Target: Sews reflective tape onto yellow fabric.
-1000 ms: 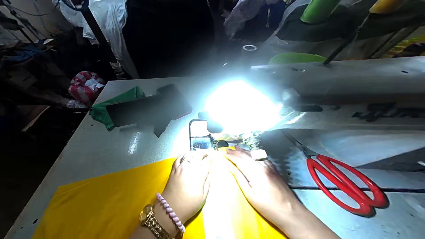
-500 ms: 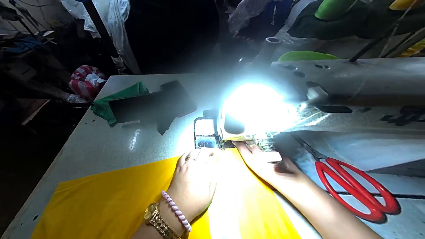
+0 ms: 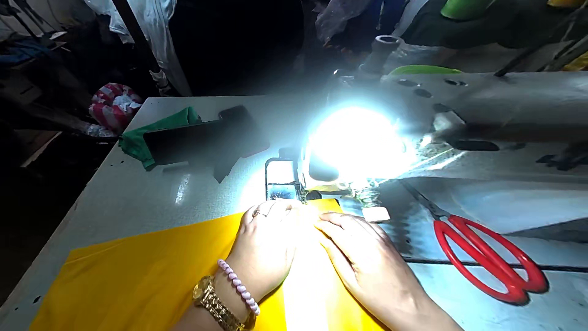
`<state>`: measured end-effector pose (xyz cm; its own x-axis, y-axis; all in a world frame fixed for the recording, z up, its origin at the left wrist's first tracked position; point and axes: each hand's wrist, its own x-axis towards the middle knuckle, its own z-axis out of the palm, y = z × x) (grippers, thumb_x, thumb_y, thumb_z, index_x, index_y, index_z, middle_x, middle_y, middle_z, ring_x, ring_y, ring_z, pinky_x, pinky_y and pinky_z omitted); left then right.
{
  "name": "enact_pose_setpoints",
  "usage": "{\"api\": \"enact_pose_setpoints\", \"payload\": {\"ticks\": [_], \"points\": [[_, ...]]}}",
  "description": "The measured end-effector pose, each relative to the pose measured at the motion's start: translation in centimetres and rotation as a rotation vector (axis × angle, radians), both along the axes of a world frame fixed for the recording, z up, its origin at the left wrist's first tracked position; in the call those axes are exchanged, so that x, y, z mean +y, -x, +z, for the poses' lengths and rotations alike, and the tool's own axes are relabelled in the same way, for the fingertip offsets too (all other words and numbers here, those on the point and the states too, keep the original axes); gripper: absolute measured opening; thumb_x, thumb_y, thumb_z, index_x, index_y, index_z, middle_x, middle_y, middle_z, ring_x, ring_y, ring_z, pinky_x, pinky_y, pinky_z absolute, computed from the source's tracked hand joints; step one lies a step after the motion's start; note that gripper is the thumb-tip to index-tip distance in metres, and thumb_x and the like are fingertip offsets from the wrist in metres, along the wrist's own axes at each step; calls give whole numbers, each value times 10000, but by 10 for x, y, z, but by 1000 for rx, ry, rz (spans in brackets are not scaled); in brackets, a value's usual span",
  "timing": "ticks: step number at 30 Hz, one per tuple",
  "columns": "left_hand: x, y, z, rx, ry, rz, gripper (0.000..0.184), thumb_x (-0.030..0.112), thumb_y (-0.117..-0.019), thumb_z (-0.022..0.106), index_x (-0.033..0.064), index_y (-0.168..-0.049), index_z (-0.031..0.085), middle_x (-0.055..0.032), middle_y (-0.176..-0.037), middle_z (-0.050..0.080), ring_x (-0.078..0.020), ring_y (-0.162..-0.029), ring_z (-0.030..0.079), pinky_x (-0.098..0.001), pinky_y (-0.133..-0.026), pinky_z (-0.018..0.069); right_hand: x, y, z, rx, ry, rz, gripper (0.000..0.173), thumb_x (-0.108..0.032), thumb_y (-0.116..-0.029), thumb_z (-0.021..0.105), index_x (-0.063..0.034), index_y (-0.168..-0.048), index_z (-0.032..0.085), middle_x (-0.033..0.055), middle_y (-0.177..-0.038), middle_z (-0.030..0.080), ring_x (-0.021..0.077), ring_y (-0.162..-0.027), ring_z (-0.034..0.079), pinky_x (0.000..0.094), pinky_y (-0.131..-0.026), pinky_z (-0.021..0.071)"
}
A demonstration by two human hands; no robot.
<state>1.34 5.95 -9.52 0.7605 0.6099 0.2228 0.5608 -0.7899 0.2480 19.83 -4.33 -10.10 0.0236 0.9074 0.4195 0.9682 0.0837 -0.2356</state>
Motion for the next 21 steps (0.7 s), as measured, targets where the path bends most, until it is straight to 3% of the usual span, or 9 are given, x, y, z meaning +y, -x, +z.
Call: {"api": "enact_pose_setpoints", "payload": {"ticks": [14, 21], "points": [[0, 0, -1, -17, -29, -13, 436, 343, -1030, 406, 214, -1366, 652, 29, -1360, 647, -198, -1296, 583, -487, -1043, 475, 1, -1, -3, -53, -43, 13, 385, -279, -1024, 434, -204, -1160, 786, -10, -1205, 747, 223, -1143, 684, 465, -1013, 500], [2, -1, 8, 61, 77, -16, 456, 342, -1044, 391, 205, -1424, 602, 20, -1450, 586, -207, -1383, 505, -506, -1106, 407, 3, -4, -4, -83, -44, 17, 383, -293, -1023, 441, -201, -1166, 785, -5, -1216, 744, 227, -1147, 687, 478, -1024, 502]]}}
